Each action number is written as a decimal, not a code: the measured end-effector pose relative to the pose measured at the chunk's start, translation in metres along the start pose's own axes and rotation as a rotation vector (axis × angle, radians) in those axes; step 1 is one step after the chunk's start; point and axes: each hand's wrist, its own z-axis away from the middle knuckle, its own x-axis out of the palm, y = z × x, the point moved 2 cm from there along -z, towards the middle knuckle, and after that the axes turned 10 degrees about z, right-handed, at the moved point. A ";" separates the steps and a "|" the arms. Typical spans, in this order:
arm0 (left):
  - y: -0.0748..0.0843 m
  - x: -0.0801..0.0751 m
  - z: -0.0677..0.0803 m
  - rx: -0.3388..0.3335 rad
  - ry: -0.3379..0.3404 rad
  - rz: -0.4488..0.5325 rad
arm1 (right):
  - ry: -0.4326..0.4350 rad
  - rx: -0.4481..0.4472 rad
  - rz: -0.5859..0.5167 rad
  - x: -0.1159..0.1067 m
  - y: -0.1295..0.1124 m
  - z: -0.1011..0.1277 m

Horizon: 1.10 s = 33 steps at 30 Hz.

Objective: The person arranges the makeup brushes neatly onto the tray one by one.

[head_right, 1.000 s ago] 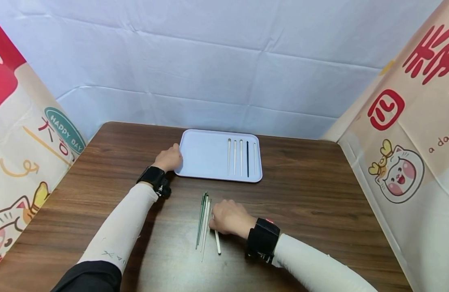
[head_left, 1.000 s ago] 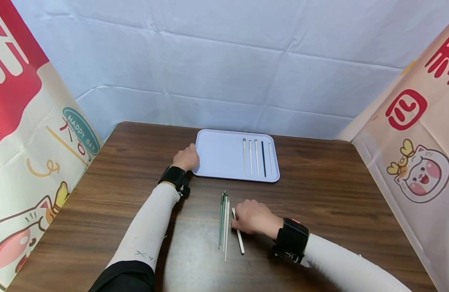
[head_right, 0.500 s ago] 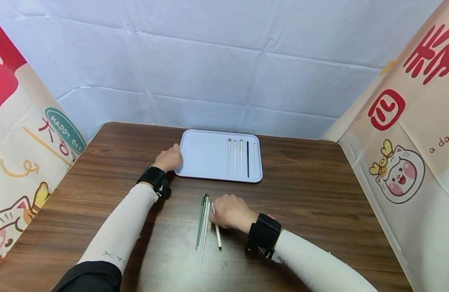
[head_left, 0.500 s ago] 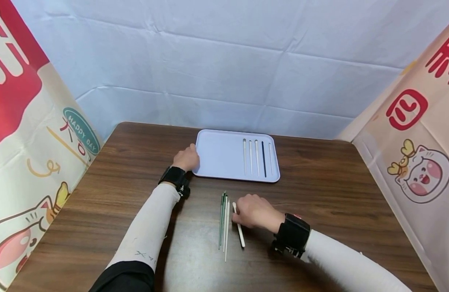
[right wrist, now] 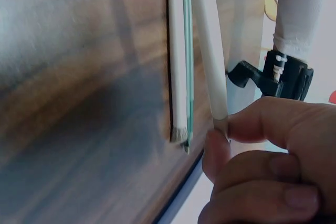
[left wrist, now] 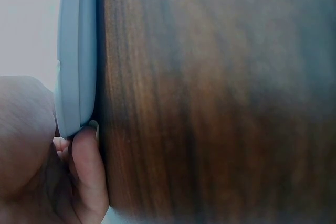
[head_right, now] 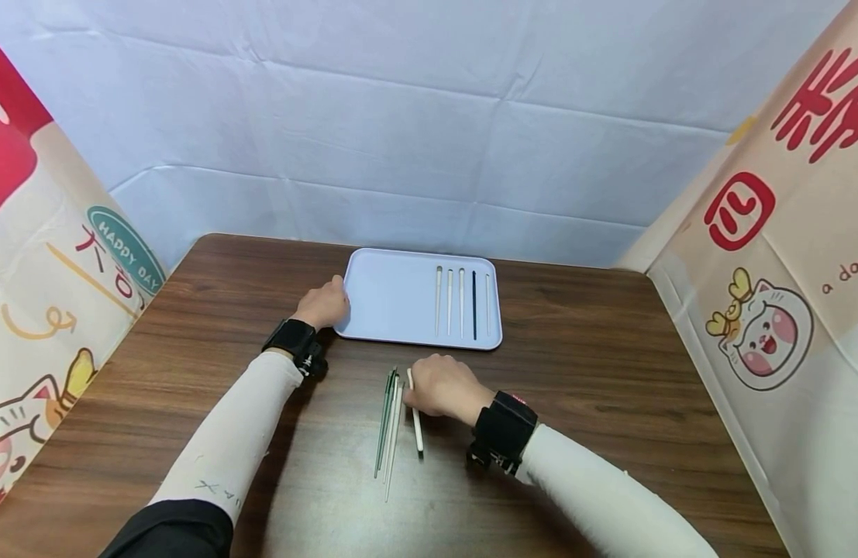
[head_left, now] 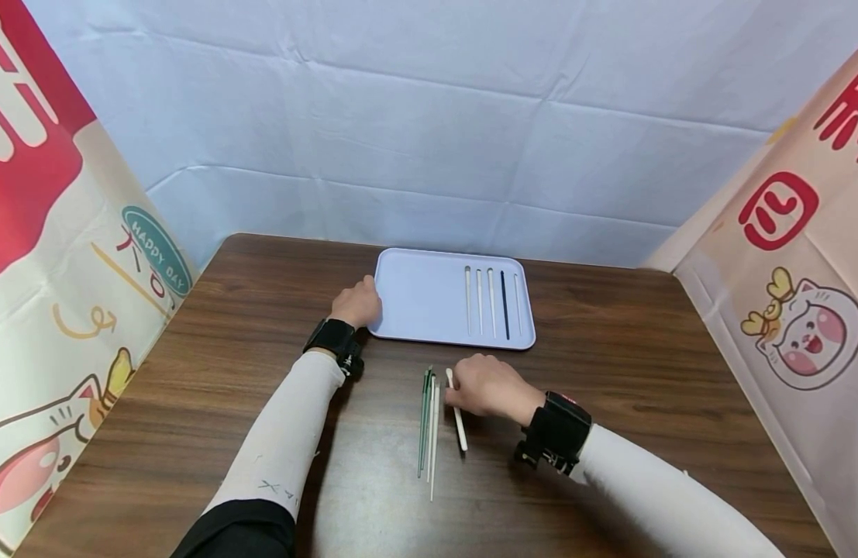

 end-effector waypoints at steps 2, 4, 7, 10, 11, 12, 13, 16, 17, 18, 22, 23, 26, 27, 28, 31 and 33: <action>0.000 0.000 0.000 -0.004 -0.001 0.003 | -0.006 0.003 -0.001 -0.003 0.002 -0.003; 0.000 0.000 0.000 -0.008 0.000 0.005 | -0.010 -0.003 -0.001 -0.006 0.003 -0.006; 0.000 0.000 0.000 -0.012 -0.001 0.006 | -0.022 -0.012 -0.018 -0.010 0.005 -0.011; -0.001 0.000 -0.001 -0.016 -0.006 0.002 | -0.030 -0.018 -0.048 -0.013 0.008 -0.016; -0.001 0.000 -0.002 -0.016 -0.007 -0.001 | -0.035 -0.019 -0.060 -0.013 0.008 -0.018; -0.001 0.001 -0.002 -0.018 -0.009 -0.003 | -0.038 -0.022 -0.069 -0.014 0.009 -0.020; -0.002 0.001 -0.002 -0.017 -0.011 -0.005 | -0.041 -0.023 -0.076 -0.015 0.010 -0.021; -0.002 0.002 -0.003 -0.017 -0.012 -0.004 | -0.049 -0.026 -0.093 -0.017 0.011 -0.025; -0.002 0.002 -0.004 -0.017 -0.011 -0.005 | -0.054 -0.027 -0.101 -0.018 0.011 -0.026; -0.002 0.001 -0.003 -0.018 -0.011 -0.003 | -0.055 -0.028 -0.103 -0.019 0.012 -0.027; -0.002 0.001 -0.003 -0.020 -0.005 0.001 | -0.048 -0.031 -0.107 -0.022 0.014 -0.033; -0.002 0.001 -0.003 -0.020 -0.004 0.001 | -0.046 -0.032 -0.109 -0.023 0.015 -0.034; -0.002 0.001 -0.002 -0.015 0.000 0.004 | -0.040 -0.035 -0.109 -0.025 0.017 -0.038; -0.002 0.000 -0.002 -0.014 0.001 0.004 | -0.041 -0.035 -0.111 -0.025 0.018 -0.039; -0.002 0.000 -0.002 -0.013 0.001 0.006 | -0.043 -0.032 -0.114 -0.026 0.019 -0.041; -0.001 -0.001 0.000 -0.010 -0.001 0.011 | -0.054 -0.019 -0.120 -0.028 0.021 -0.045; 0.000 -0.002 0.001 -0.007 -0.001 0.015 | -0.055 -0.012 -0.122 -0.029 0.023 -0.047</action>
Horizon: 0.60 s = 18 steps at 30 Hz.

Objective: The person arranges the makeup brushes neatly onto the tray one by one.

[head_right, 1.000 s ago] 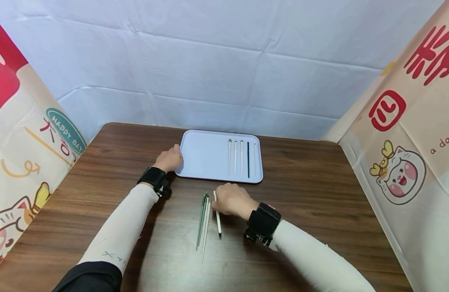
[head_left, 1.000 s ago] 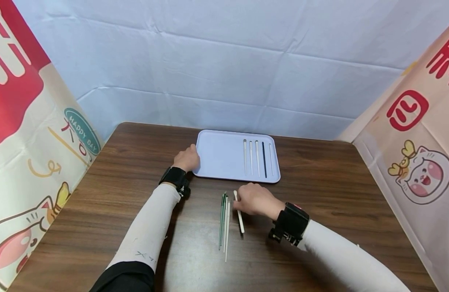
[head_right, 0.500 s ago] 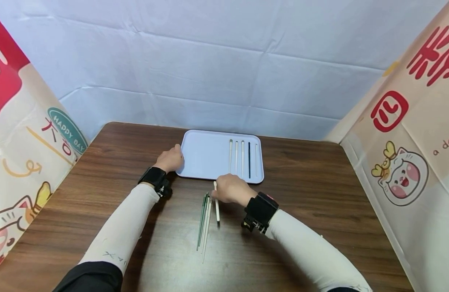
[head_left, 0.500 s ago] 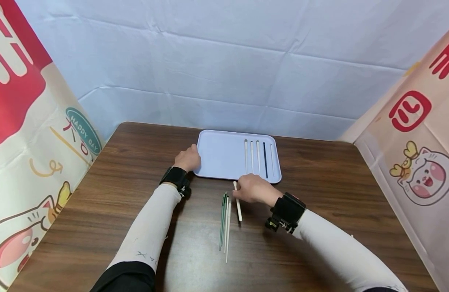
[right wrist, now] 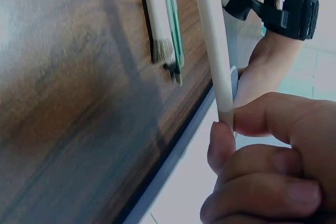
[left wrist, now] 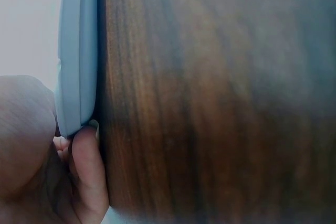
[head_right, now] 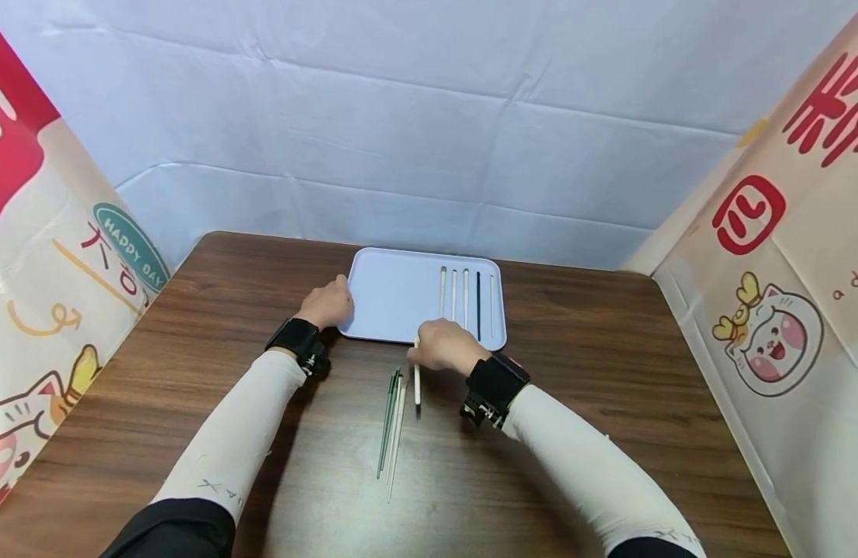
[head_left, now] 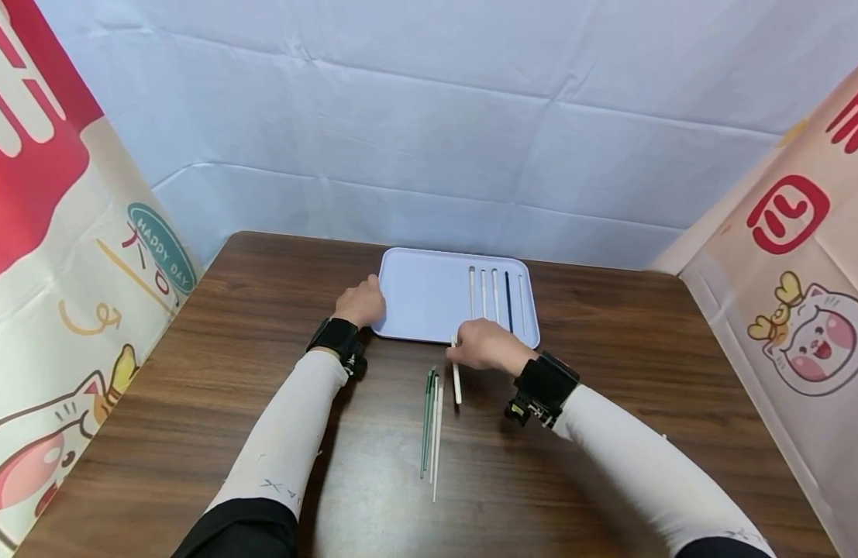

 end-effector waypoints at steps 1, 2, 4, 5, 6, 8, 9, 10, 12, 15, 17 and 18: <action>0.000 0.000 0.001 0.002 0.000 0.002 | 0.002 0.002 0.000 -0.001 0.001 -0.001; 0.001 0.000 0.001 0.005 0.001 0.002 | 0.006 0.003 0.001 -0.001 0.002 -0.002; 0.002 -0.001 0.002 0.009 0.003 0.004 | 0.013 0.004 0.005 -0.002 0.003 -0.005; 0.002 -0.001 0.003 0.010 0.004 0.004 | 0.015 0.005 0.006 -0.003 0.003 -0.006; 0.002 -0.001 0.003 0.011 0.004 0.004 | 0.018 0.002 0.004 -0.004 0.004 -0.007; 0.001 0.000 0.002 0.010 0.005 0.000 | 0.018 0.001 0.002 -0.005 0.005 -0.010; 0.001 0.000 0.001 0.009 0.005 0.000 | 0.019 -0.001 0.004 -0.005 0.006 -0.011; 0.000 0.000 0.001 0.008 0.004 0.000 | 0.019 -0.002 0.004 -0.006 0.006 -0.012; -0.001 0.001 -0.001 0.005 0.002 -0.003 | 0.025 -0.008 0.007 -0.008 0.008 -0.015; -0.002 0.002 -0.003 0.001 -0.002 -0.003 | 0.036 -0.009 0.013 -0.012 0.010 -0.019; -0.002 0.003 -0.003 -0.002 -0.004 -0.003 | 0.045 -0.009 0.012 -0.014 0.012 -0.023; -0.002 0.002 -0.003 -0.001 -0.004 -0.002 | 0.045 -0.007 0.011 -0.015 0.013 -0.024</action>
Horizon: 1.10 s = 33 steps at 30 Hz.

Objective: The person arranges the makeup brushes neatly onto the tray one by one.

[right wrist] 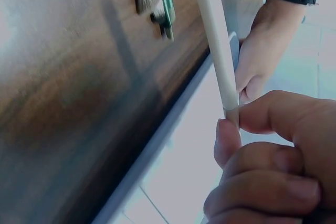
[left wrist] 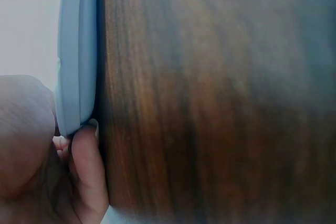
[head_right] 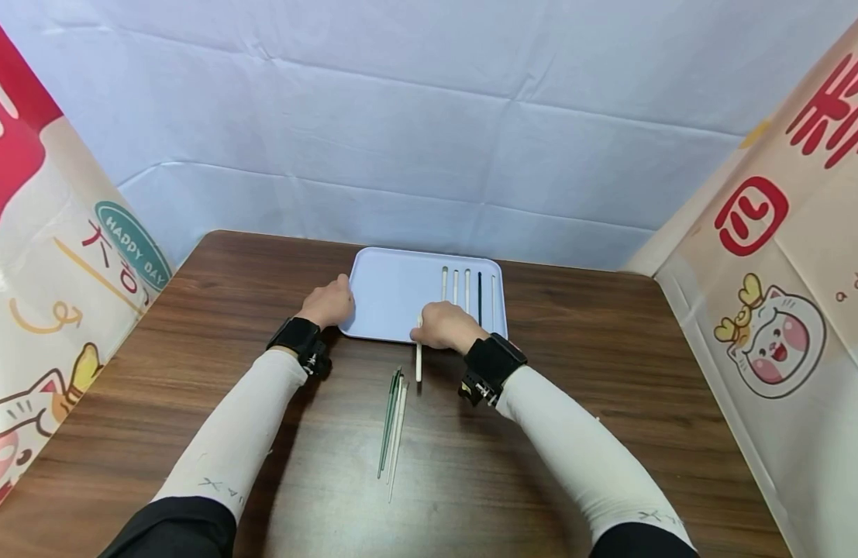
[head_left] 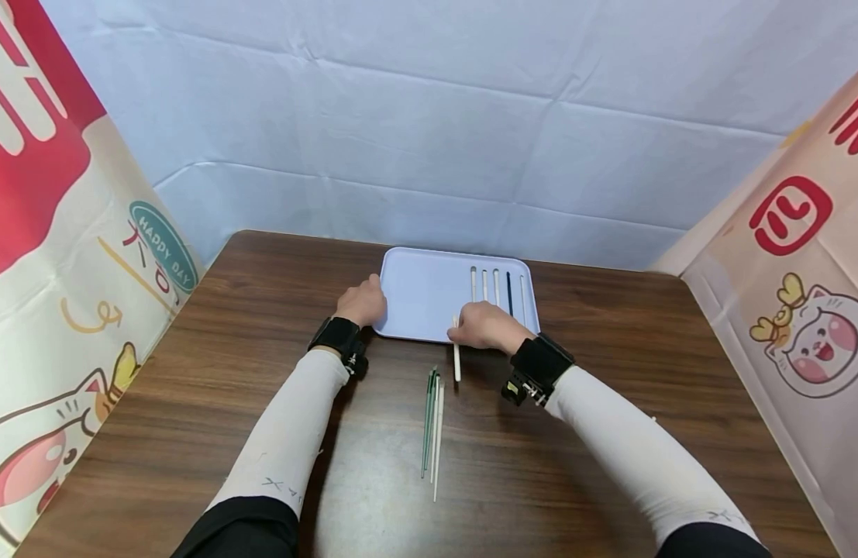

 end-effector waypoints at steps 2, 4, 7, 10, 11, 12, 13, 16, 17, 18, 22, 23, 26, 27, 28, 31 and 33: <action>0.000 0.000 0.001 -0.003 -0.002 0.000 | -0.005 0.002 0.003 -0.002 0.002 -0.004; 0.001 -0.001 0.002 -0.003 -0.002 0.002 | -0.015 0.004 0.010 -0.003 0.003 -0.008; 0.003 -0.002 0.004 -0.003 -0.001 0.001 | -0.031 0.016 0.020 -0.005 0.006 -0.013; 0.004 -0.003 0.004 -0.002 0.000 -0.001 | -0.037 0.033 0.026 -0.007 0.009 -0.018; 0.003 -0.003 0.004 -0.001 -0.001 0.000 | -0.038 0.038 0.027 -0.007 0.010 -0.020; 0.003 -0.003 0.004 -0.001 -0.001 0.000 | -0.040 0.041 0.029 -0.008 0.011 -0.021; 0.003 -0.003 0.003 0.000 -0.002 -0.002 | -0.040 0.045 0.030 -0.008 0.012 -0.023; 0.001 -0.002 0.002 0.000 -0.002 -0.002 | -0.038 0.052 0.035 -0.010 0.015 -0.029; 0.001 -0.002 0.002 0.000 0.000 -0.001 | -0.038 0.055 0.034 -0.011 0.016 -0.031; 0.000 -0.001 0.002 -0.001 0.000 -0.003 | -0.034 0.056 0.040 -0.012 0.016 -0.033; 0.000 -0.002 0.003 0.000 0.002 0.001 | -0.019 0.075 0.066 -0.015 0.020 -0.041; 0.000 -0.002 0.003 0.000 0.001 0.001 | -0.018 0.083 0.072 -0.015 0.021 -0.042; 0.001 -0.003 0.004 0.002 -0.001 0.004 | -0.012 0.106 0.092 -0.017 0.024 -0.047; 0.001 -0.003 0.004 0.002 -0.001 0.003 | -0.008 0.112 0.095 -0.017 0.025 -0.048; 0.002 -0.003 0.005 0.003 0.000 0.002 | -0.002 0.114 0.101 -0.018 0.026 -0.049; 0.002 -0.003 0.005 0.002 0.001 -0.001 | 0.016 0.120 0.100 -0.019 0.029 -0.052; 0.002 -0.003 0.005 -0.001 -0.001 -0.003 | 0.025 0.118 0.092 -0.019 0.031 -0.055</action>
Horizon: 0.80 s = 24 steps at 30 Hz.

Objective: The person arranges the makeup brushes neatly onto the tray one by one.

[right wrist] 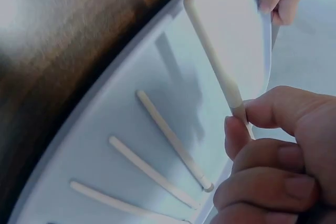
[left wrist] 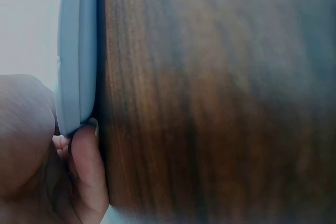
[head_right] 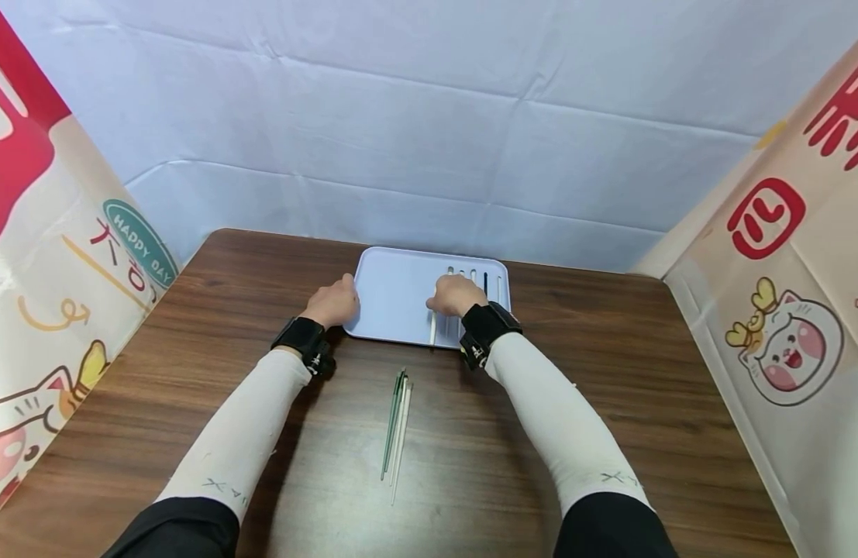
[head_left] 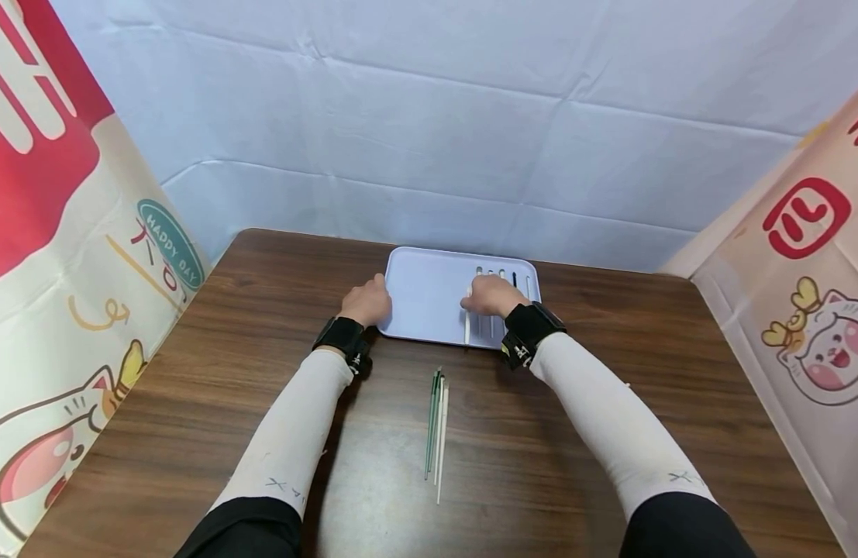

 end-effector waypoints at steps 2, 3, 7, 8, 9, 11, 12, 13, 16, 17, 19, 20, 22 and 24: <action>0.000 -0.001 0.000 -0.002 -0.004 0.003 | -0.001 0.009 -0.010 0.000 0.001 -0.004; 0.000 -0.001 0.000 -0.002 -0.006 0.005 | -0.002 0.015 -0.012 0.000 0.002 -0.006; -0.001 -0.001 -0.002 -0.005 -0.009 0.007 | -0.011 0.038 -0.019 0.000 0.003 -0.012; -0.002 0.000 -0.003 -0.005 -0.008 0.006 | -0.011 0.042 -0.017 0.000 0.003 -0.013; -0.002 0.000 -0.004 -0.005 -0.007 0.004 | -0.012 0.048 -0.018 0.000 0.004 -0.014; -0.003 0.001 -0.005 -0.008 -0.005 0.005 | -0.014 0.059 -0.012 -0.001 0.004 -0.016; -0.003 0.002 -0.005 -0.008 -0.003 0.003 | -0.016 0.067 -0.013 -0.001 0.005 -0.017; -0.004 0.003 -0.006 -0.008 -0.001 0.003 | -0.017 0.076 -0.013 -0.001 0.005 -0.018; -0.005 0.004 -0.008 -0.012 0.002 0.003 | -0.022 0.098 -0.017 -0.001 0.006 -0.022; -0.005 0.005 -0.009 -0.014 0.003 0.004 | -0.022 0.103 -0.019 -0.001 0.006 -0.023; -0.007 0.005 -0.010 -0.014 0.007 0.005 | -0.010 0.113 -0.024 0.000 0.006 -0.026; -0.007 0.005 -0.011 -0.013 0.008 0.005 | -0.003 0.118 -0.025 0.001 0.006 -0.027; -0.008 0.005 -0.011 -0.012 0.007 0.006 | 0.023 0.129 -0.021 0.001 0.005 -0.029; -0.009 0.005 -0.012 -0.009 0.007 0.006 | 0.045 0.138 -0.020 0.003 0.005 -0.031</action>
